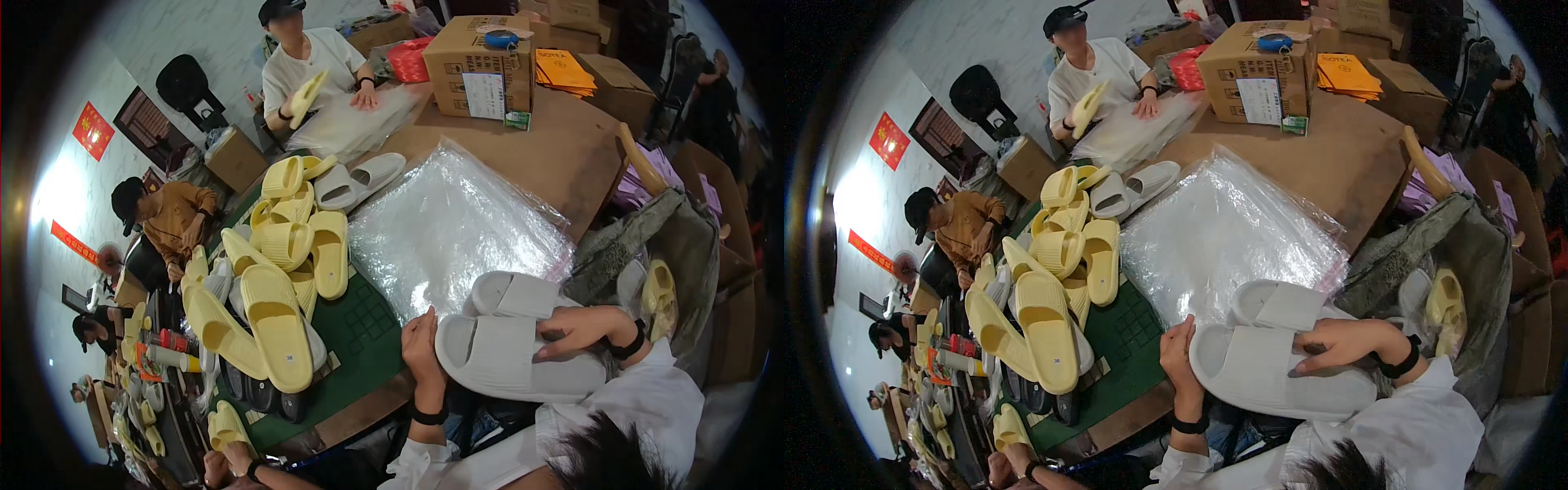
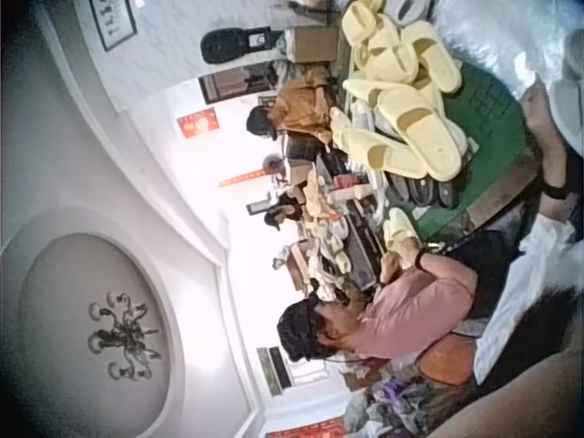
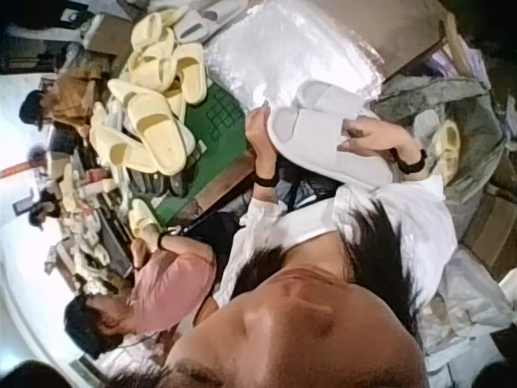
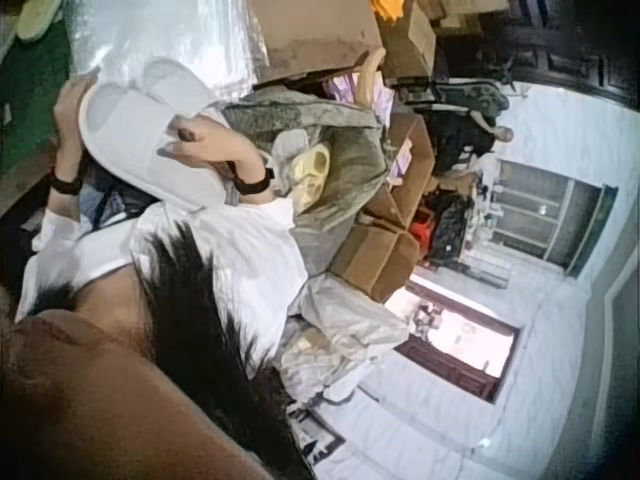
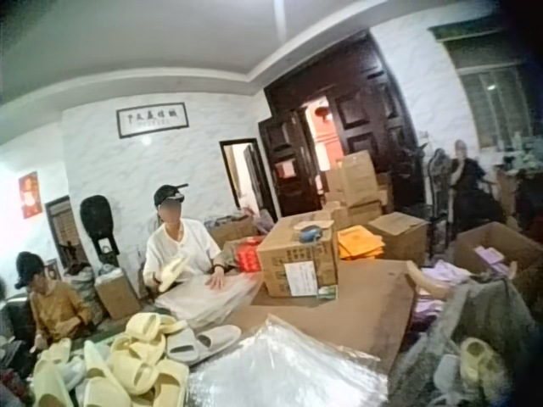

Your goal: The recorder is bagging and packing plastic slippers into a large sack at a production or distribution station.

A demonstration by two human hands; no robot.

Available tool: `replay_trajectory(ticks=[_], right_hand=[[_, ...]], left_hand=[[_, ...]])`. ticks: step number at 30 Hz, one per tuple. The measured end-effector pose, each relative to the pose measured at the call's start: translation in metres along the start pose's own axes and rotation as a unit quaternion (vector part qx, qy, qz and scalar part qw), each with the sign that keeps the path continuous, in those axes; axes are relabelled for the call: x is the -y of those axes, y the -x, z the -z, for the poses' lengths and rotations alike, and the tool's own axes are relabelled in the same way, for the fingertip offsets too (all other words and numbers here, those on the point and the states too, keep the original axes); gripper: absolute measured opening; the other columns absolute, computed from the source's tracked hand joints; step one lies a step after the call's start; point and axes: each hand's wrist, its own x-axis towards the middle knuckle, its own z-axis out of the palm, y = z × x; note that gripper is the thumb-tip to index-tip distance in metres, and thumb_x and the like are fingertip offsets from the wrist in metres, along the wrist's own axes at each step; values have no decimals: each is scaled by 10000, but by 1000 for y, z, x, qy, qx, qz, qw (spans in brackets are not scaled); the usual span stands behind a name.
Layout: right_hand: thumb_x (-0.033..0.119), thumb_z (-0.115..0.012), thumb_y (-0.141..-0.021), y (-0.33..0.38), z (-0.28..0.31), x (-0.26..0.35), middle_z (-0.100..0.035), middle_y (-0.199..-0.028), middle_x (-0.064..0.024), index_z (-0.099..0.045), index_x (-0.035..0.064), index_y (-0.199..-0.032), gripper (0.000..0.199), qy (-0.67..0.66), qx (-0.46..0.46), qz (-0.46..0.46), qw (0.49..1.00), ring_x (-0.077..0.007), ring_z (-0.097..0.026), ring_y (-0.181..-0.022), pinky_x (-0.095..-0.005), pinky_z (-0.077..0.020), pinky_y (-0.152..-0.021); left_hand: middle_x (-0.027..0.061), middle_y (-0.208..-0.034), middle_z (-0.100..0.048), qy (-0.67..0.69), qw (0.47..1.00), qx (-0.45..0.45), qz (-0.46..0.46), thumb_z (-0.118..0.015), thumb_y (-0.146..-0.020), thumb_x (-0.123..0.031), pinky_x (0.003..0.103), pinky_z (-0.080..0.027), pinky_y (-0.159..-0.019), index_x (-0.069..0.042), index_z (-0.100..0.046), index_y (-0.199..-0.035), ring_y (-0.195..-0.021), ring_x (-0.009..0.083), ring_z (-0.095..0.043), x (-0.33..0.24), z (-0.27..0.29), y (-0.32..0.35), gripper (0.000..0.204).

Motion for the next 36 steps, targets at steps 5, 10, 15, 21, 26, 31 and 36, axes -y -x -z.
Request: replay_trajectory(ticks=[5, 10, 15, 21, 26, 31, 36], right_hand=[[411, -603, -848, 2, -11, 10, -588, -692, -176, -579, 16, -983, 418, 177, -137, -52, 973, -364, -576, -789, -426, -428, -741], [421, -596, -835, -11, -30, 3, -615, -718, -166, -577, 41, -982, 408, 267, -202, -68, 940, -391, -580, -858, -450, -386, -873], [413, -615, -816, -35, -41, 0, -633, -790, -163, -567, 57, -1032, 419, 327, -254, -33, 910, -386, -582, -889, -463, -378, -875], [384, -604, -834, -59, -41, -10, -620, -816, -225, -478, 34, -1169, 501, 230, -281, -119, 924, -402, -607, -790, -504, -429, -728], [366, -594, -838, -96, -38, -30, -628, -725, -183, -454, -9, -1182, 527, 268, -426, -112, 857, -381, -623, -709, -477, -455, -626], [407, -583, -823, -118, -47, -34, -644, -807, -210, -493, 1, -1191, 555, 251, -439, -138, 852, -385, -620, -797, -498, -439, -727], [442, -560, -828, -137, -32, -2, -648, -794, -211, -527, 40, -1207, 553, 233, -439, -198, 845, -380, -627, -776, -506, -427, -758]], left_hand=[[165, -955, -664, -66, 997, -6, -35, -597, -826, -16, 362, -473, -803, -12, -678, -1020, -898, 319, -601, -9, 3, -2, 211], [134, -1112, -635, -95, 990, 64, -83, -582, -853, -76, 447, -336, -1000, -63, -676, -1061, -1095, 332, -539, -21, -3, 1, 228], [80, -1218, -595, -69, 983, 131, -109, -593, -847, -88, 534, -200, -1077, -133, -686, -1068, -1229, 339, -439, -34, -10, 7, 244], [84, -1173, -611, 56, 975, 149, -155, -640, -804, -55, 553, -202, -1072, -117, -695, -1001, -1225, 335, -448, -43, -11, 14, 215], [210, -1386, -368, 53, 996, 14, -65, -635, -803, -15, 502, -229, -1072, -64, -640, -1079, -1269, 347, -388, -39, -21, 28, 281], [245, -1431, -288, 298, 930, 2, 216, -467, -899, -4, 368, -304, -1048, 21, -409, -1337, -1277, 354, -379, 5, -33, 39, 443], [245, -1304, -470, 85, 980, 85, 156, -366, -914, -4, 355, -315, -1039, 21, -399, -1350, -1247, 355, -415, 7, -26, 37, 439]])
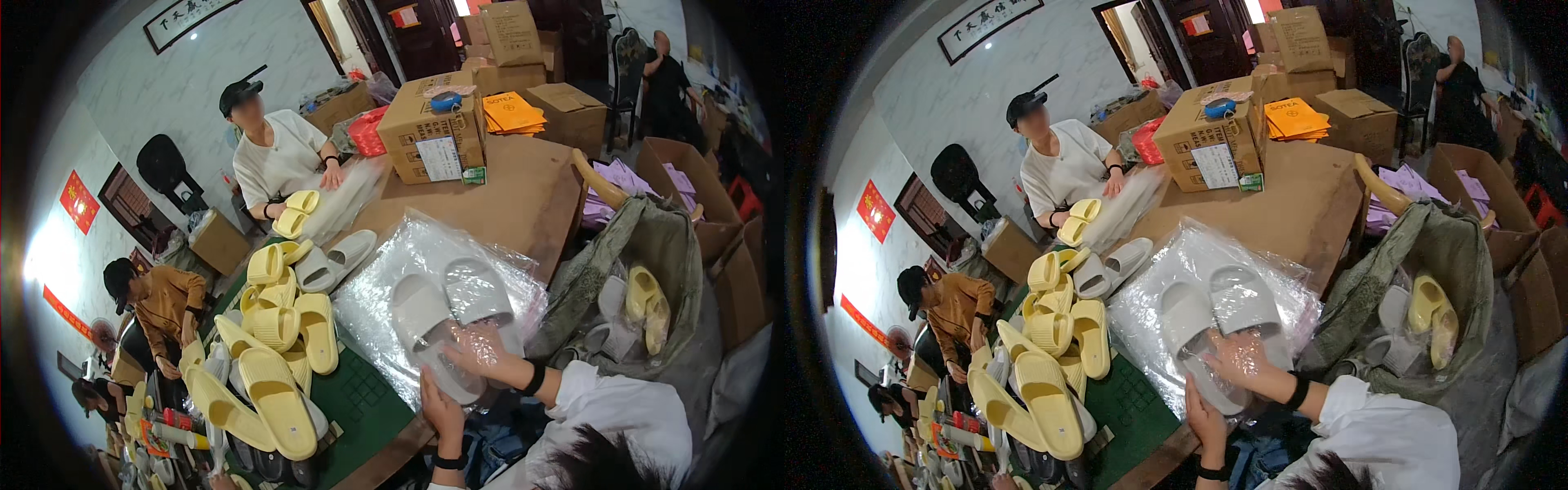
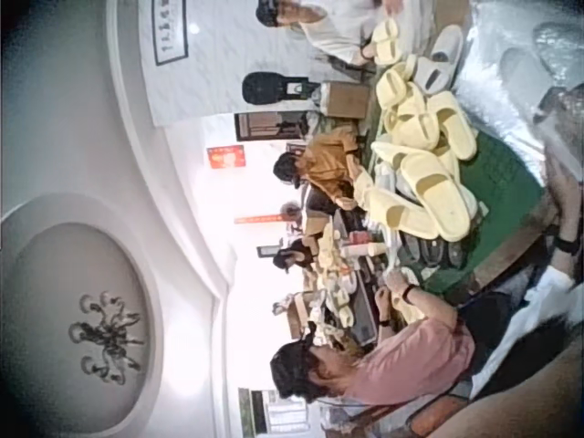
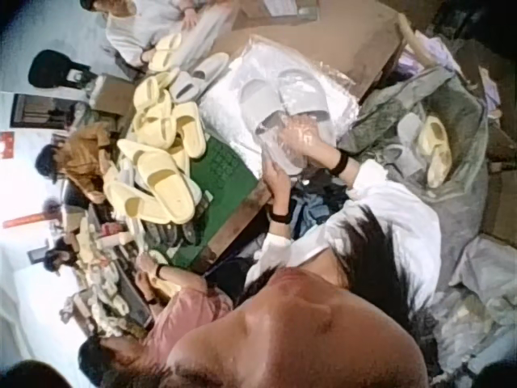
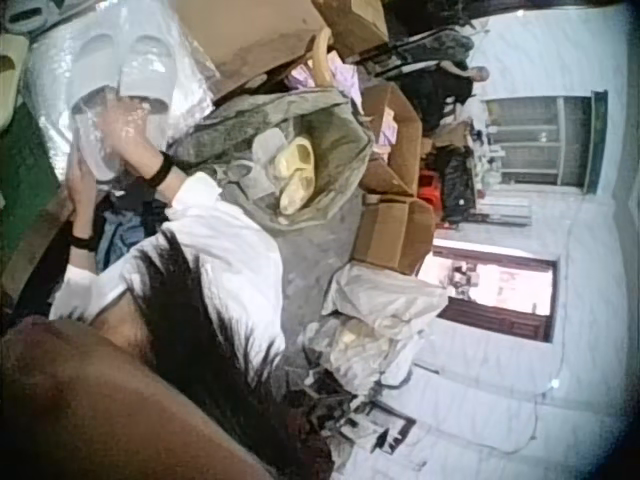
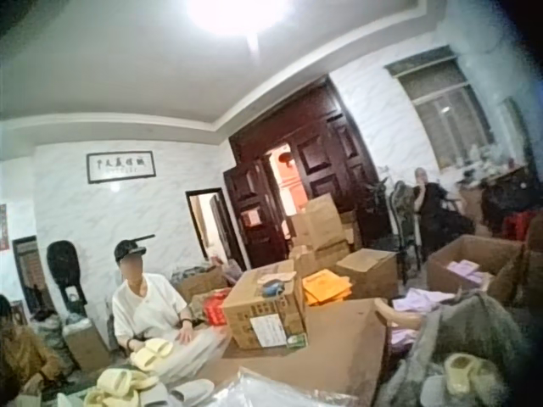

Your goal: The recorder is bagging and packing plastic slippers into a large sack at a production or distribution station.

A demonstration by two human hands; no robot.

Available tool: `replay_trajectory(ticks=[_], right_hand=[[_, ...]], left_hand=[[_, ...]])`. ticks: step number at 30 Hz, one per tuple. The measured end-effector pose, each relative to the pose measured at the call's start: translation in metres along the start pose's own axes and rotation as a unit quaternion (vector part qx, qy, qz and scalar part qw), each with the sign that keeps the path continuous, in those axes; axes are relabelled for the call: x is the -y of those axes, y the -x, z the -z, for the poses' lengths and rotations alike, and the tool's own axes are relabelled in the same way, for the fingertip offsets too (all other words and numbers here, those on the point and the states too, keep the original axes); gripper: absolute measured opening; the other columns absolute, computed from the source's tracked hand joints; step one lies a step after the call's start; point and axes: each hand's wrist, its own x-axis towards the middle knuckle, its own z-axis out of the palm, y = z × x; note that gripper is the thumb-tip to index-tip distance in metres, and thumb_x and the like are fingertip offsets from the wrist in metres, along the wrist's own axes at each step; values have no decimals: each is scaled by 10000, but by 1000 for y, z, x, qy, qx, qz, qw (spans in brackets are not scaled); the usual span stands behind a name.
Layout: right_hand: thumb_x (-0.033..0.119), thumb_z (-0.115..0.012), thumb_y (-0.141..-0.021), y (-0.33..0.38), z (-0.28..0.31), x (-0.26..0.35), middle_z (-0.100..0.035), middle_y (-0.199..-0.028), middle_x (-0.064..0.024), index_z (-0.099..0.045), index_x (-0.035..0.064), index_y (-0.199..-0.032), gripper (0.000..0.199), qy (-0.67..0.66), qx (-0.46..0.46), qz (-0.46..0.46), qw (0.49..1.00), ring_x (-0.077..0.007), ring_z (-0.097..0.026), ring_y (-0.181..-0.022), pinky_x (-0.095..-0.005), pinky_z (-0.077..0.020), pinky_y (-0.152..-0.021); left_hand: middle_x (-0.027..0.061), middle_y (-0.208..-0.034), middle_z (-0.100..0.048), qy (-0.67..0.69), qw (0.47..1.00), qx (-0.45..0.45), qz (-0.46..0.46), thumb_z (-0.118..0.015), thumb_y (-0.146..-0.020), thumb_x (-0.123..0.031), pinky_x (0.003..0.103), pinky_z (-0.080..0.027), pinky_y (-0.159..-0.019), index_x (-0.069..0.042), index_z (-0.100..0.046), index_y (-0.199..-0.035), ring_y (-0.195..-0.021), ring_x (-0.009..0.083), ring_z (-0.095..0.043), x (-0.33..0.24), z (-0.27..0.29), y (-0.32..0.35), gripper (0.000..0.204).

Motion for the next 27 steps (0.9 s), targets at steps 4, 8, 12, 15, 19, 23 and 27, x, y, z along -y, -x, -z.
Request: replay_trajectory(ticks=[4, 8, 12, 15, 19, 23, 27], right_hand=[[412, -535, -842, -16, -23, -8, -647, -887, -204, -460, 81, -1267, 544, 14, 5, 4, 1000, -378, -618, -851, -526, -387, -849], [396, -543, -845, -19, -16, -4, -640, -848, -210, -435, 74, -1292, 561, -17, 38, 7, 999, -362, -621, -839, -529, -404, -816], [391, -538, -852, -26, -81, -49, -631, -859, -229, -401, 110, -1340, 580, -162, -83, 98, 978, -381, -619, -836, -539, -409, -804], [425, -567, -835, -21, -21, -22, -512, -1177, -285, -294, 286, -1435, 674, -3, 79, 102, 992, -471, -510, -1062, -595, -354, -921], [417, -625, -796, 12, 1, -36, -397, -1331, -289, -344, 293, -1416, 692, 84, -28, 154, 984, -501, -407, -1189, -574, -270, -1034], [346, -666, -779, 26, -1, -63, -292, -1386, -342, -438, 142, -1361, 657, -75, -100, 149, 981, -503, -302, -1267, -500, -259, -1066], [353, -645, -792, 34, -11, -79, -354, -1368, -306, -432, 109, -1357, 651, -43, -62, 118, 990, -464, -300, -1288, -499, -237, -1074]], left_hand=[[255, -1289, -470, -154, 984, 42, -84, -386, -853, 35, 418, -342, -999, 1, -382, -1373, -1161, 416, -451, 0, -3, -1, 521], [296, -1262, -460, -161, 979, 74, -100, -401, -829, 42, 453, -364, -953, -26, -370, -1388, -1112, 439, -459, 11, 2, 1, 564], [308, -1233, -470, -175, 973, 115, -94, -411, -818, 43, 458, -363, -949, -44, -356, -1399, -1102, 441, -461, -7, -2, 1, 590], [297, -1244, -463, -182, 973, 91, -110, -393, -808, 63, 450, -371, -945, -49, -338, -1408, -1104, 434, -467, 3, 2, 3, 614], [253, -1289, -445, -117, 986, 37, -114, -371, -807, 87, 406, -421, -897, -27, -385, -1375, -1064, 373, -515, 11, -1, -1, 580], [189, -1343, -422, 29, 999, -8, 18, -390, -853, 58, 313, -482, -770, 2, -432, -1332, -985, 239, -557, 29, 0, 2, 485], [165, -1383, -379, -41, 997, -41, -42, -453, -868, 21, 271, -483, -692, 3, -400, -1350, -943, 179, -551, 7, -2, 0, 486]])
